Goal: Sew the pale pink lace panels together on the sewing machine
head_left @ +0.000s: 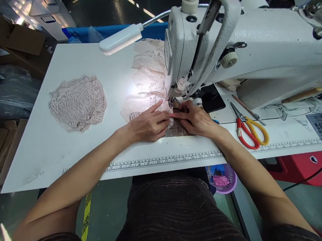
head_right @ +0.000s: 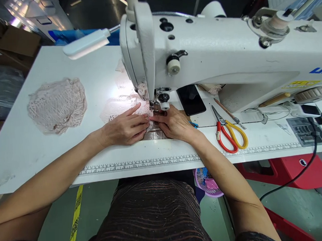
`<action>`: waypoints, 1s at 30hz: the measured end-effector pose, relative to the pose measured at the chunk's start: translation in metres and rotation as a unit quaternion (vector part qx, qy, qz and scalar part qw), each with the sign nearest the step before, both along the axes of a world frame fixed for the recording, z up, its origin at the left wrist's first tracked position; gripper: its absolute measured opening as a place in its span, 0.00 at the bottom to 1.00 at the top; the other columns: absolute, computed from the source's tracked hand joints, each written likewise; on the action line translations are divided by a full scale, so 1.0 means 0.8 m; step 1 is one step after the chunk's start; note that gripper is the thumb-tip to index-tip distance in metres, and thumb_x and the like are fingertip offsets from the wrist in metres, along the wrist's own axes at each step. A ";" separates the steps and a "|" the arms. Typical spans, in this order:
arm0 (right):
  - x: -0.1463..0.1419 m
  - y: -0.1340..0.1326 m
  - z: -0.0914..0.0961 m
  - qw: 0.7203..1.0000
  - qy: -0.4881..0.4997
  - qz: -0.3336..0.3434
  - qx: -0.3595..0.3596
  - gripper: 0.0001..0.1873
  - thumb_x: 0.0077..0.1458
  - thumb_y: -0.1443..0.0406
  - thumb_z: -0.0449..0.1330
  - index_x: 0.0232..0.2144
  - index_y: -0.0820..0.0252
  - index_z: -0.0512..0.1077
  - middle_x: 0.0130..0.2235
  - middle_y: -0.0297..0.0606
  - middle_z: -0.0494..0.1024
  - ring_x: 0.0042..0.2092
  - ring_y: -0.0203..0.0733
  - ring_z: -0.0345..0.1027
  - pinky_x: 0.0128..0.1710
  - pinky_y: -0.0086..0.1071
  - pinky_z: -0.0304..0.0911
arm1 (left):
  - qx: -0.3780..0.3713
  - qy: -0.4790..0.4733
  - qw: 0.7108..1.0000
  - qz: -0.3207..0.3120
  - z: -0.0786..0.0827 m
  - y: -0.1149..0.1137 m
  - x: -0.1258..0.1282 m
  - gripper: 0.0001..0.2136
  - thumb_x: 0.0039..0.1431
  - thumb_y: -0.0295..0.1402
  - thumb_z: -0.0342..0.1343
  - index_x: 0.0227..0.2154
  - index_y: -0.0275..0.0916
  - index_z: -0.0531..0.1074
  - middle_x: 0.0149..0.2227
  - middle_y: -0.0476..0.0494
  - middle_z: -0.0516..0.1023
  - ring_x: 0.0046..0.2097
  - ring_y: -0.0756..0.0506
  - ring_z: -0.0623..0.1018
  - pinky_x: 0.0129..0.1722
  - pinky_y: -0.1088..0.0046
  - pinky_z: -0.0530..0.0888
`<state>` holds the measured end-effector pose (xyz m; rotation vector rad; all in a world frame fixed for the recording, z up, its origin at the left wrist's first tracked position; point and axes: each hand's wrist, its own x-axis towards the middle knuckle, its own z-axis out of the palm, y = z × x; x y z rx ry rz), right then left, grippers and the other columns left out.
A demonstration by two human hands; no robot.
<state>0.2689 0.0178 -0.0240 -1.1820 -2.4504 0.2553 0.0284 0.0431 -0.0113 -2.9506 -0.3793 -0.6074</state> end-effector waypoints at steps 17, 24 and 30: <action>-0.014 -0.009 0.009 0.998 -0.046 -0.041 0.014 0.20 0.62 0.67 0.52 0.53 0.55 0.75 0.48 0.50 0.70 0.46 0.50 0.66 0.43 0.43 0.67 | -0.009 0.041 0.999 0.030 0.009 0.002 -0.001 0.11 0.65 0.35 0.51 0.41 0.37 0.77 0.40 0.41 0.79 0.39 0.44 0.77 0.56 0.56 0.68; -0.022 -0.003 0.013 0.992 -0.103 -0.071 0.012 0.21 0.64 0.64 0.49 0.55 0.57 0.74 0.44 0.52 0.72 0.41 0.51 0.66 0.32 0.39 0.65 | 0.004 0.028 0.997 0.067 0.008 -0.004 0.006 0.12 0.66 0.32 0.49 0.43 0.32 0.76 0.39 0.37 0.78 0.40 0.41 0.76 0.49 0.56 0.70; -0.023 -0.005 0.017 0.991 -0.115 -0.074 -0.009 0.22 0.64 0.64 0.49 0.56 0.55 0.72 0.44 0.51 0.73 0.41 0.51 0.67 0.33 0.39 0.63 | 0.007 0.039 0.994 0.100 0.004 -0.006 0.007 0.14 0.68 0.33 0.47 0.46 0.32 0.74 0.41 0.37 0.78 0.41 0.40 0.75 0.47 0.57 0.69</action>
